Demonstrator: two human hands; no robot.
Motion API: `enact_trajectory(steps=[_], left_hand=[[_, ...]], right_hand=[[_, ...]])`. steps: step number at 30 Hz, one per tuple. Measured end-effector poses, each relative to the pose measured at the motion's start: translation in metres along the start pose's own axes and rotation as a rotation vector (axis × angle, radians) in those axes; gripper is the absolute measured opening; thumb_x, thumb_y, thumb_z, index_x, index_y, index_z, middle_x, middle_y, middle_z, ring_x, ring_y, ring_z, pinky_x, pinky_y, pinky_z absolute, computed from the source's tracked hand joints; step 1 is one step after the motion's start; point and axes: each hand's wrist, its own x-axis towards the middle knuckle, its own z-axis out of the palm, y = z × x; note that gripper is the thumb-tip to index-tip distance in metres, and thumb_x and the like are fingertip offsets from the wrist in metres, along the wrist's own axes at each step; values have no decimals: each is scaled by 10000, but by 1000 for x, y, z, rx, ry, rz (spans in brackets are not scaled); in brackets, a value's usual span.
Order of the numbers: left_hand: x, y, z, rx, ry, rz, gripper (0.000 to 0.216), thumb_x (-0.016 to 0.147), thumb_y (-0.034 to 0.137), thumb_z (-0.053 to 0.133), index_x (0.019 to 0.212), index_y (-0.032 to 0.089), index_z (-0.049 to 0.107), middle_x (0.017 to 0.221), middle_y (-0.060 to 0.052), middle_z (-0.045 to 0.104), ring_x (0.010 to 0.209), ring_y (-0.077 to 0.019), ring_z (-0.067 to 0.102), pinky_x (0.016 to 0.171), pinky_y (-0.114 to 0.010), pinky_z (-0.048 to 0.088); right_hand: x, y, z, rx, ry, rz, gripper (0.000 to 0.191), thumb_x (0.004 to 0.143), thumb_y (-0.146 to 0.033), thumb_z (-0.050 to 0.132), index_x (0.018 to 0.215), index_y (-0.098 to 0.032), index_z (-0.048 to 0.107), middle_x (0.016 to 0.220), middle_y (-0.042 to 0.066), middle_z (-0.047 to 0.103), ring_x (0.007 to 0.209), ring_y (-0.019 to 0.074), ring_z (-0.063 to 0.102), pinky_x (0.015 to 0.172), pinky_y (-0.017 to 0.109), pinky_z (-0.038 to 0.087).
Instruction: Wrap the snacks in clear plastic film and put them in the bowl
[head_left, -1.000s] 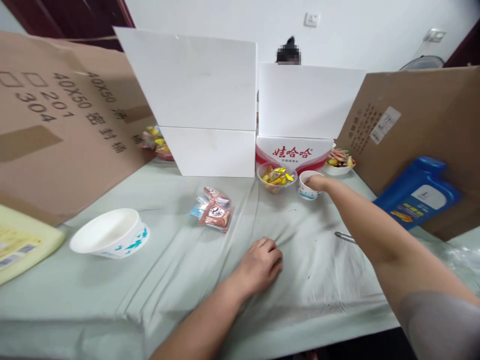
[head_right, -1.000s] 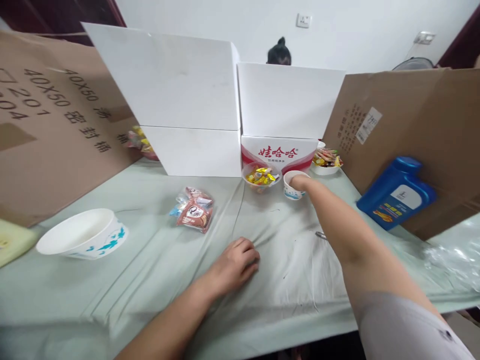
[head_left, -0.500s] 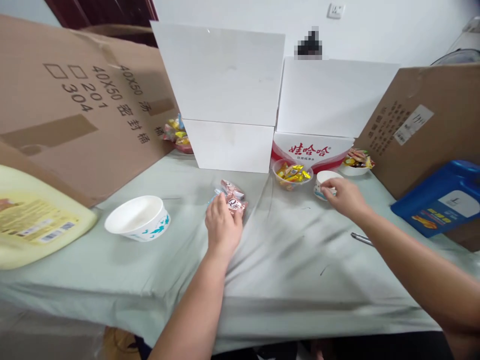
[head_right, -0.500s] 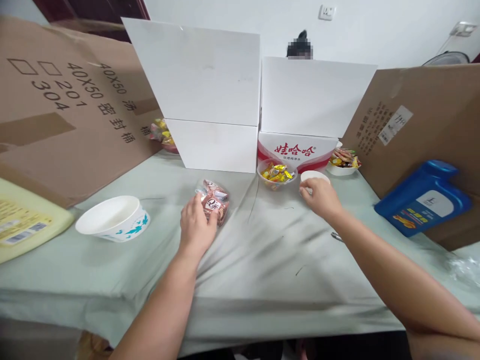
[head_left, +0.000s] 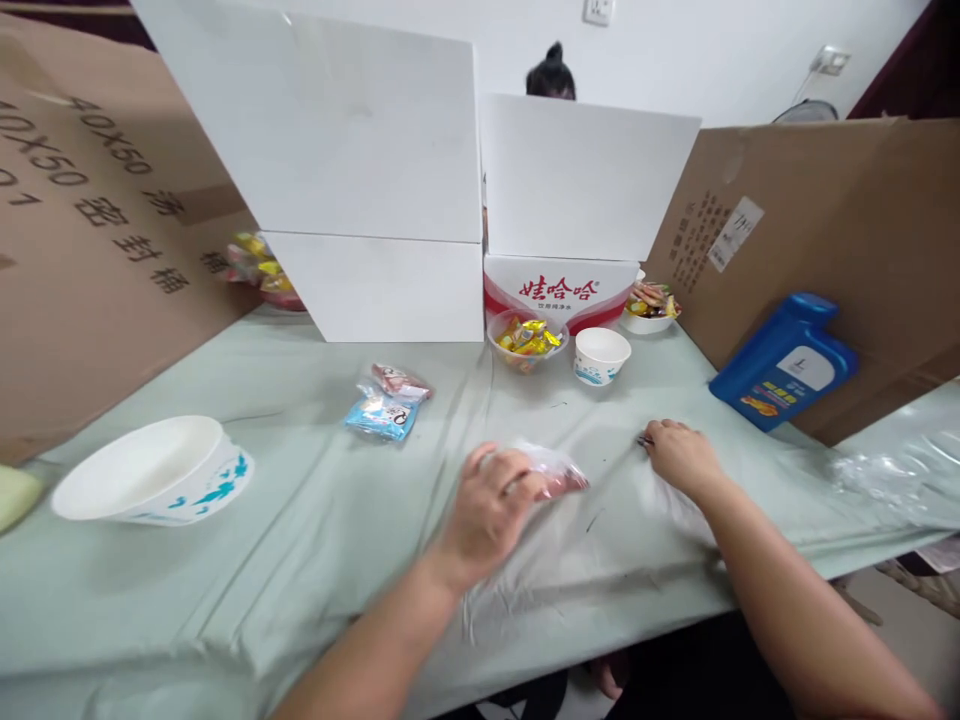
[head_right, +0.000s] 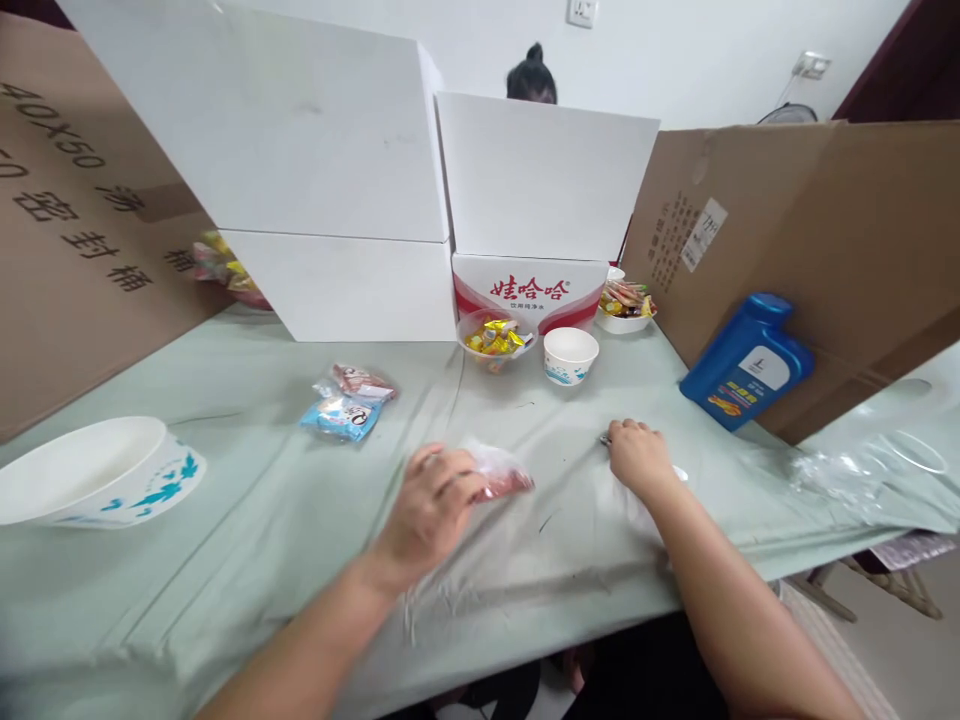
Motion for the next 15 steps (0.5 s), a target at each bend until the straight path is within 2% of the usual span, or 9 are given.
enact_trajectory(steps=[2,4,7,9,10,12,15], left_hand=[[-2,13,11,-92,-203,115,248,833,87,549,1026,237,591,1110,-46,645,1064,-199,615,1031,-413,421],[-3,16,13,-180,-371,139,237,816,156,614,1042,226,606,1193,-70,622,1112,-224,600,988,-396,466],[-1,10,5,-252,-434,78,228,812,215,663,1038,227,637,1177,-73,634,1120,-246,598,974,-414,485],[0,7,1,-269,-424,50,228,817,189,655,1042,222,649,1187,-76,640,1123,-245,601,979,-416,488],[0,7,0,-274,-423,55,251,814,172,652,1061,217,648,1214,-82,636,1140,-247,597,986,-418,488],[0,7,0,-283,-438,84,294,802,151,659,1090,206,641,1271,-91,622,1201,-259,573,1016,-430,477],[-2,8,3,-285,-470,94,224,794,161,680,1013,203,652,1269,-83,632,1231,-271,557,1020,-442,478]], right_hand=[[-2,-11,-1,23,35,-50,246,946,-198,426,1094,-128,610,1092,160,624,1020,275,599,868,378,434],[-12,-23,-4,151,112,-173,274,967,-201,394,1169,-149,572,1137,140,598,1015,233,602,888,344,447],[-36,-41,-16,456,216,-525,311,972,-194,392,1238,-183,554,1136,115,584,976,191,613,867,303,475],[-53,-49,-26,506,149,-740,328,955,-193,443,1253,-215,580,1073,88,604,908,180,628,818,294,490],[-60,-50,-31,468,84,-799,334,939,-185,473,1244,-231,602,1028,73,617,866,175,633,784,289,492],[-66,-46,-38,356,-37,-826,335,908,-163,517,1201,-255,650,940,47,634,798,170,640,725,279,487],[-55,-23,-40,253,-93,-696,337,876,-140,541,1156,-263,684,951,42,660,822,181,655,741,284,485]])
